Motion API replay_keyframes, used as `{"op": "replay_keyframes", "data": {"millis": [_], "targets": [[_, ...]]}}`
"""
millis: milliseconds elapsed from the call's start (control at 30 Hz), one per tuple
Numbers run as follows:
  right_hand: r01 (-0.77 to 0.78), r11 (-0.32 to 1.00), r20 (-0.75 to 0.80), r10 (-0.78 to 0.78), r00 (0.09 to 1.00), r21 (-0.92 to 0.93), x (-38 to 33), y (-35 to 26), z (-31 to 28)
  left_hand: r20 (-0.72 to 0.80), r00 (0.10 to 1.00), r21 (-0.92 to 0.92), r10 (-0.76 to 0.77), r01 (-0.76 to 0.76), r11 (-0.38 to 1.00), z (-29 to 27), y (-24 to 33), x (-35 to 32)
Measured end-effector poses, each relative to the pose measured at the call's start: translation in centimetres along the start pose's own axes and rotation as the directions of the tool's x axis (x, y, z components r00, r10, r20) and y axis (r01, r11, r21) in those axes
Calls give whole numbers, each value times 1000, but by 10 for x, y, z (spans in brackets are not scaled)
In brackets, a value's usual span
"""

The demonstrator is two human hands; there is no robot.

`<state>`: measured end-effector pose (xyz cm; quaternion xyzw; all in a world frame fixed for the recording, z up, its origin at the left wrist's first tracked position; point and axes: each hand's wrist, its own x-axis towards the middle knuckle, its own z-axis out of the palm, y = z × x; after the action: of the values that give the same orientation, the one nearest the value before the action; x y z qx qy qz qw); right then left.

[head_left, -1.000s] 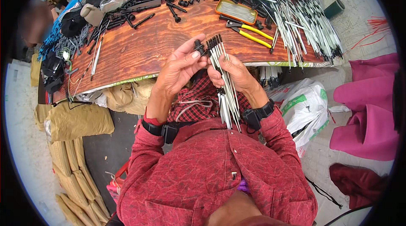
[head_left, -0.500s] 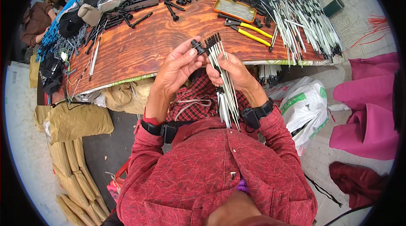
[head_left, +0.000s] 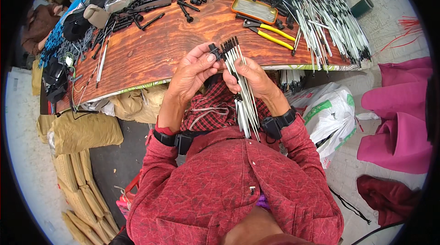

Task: Manually attaching small black plastic clips onto white plastic strips at a production workbench.

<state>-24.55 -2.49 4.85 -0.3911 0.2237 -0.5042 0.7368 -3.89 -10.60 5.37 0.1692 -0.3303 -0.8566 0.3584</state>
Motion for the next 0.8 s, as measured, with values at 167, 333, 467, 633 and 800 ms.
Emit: {"op": "replay_keyframes", "data": {"millis": [167,333,467,633,800], "targets": [[0,1000,-2,0,1000,-13,0,3,-2,25,999,-80,-38,39,996,5,0,0],[-5,1000,-22,5,1000,6,-1,2,-3,-5,999,-88,-33,33,996,12,6,-2],[3,1000,-6,-3,1000,15,0,4,-3,-45,999,-58,-29,27,998,11,5,-1],[2,1000,-26,-2,1000,-12,0,4,-3,-21,1000,-58,-17,16,998,9,3,0],[8,999,-36,-10,999,-50,0,4,-2,-63,998,-15,18,-19,1000,14,2,-3]]}}
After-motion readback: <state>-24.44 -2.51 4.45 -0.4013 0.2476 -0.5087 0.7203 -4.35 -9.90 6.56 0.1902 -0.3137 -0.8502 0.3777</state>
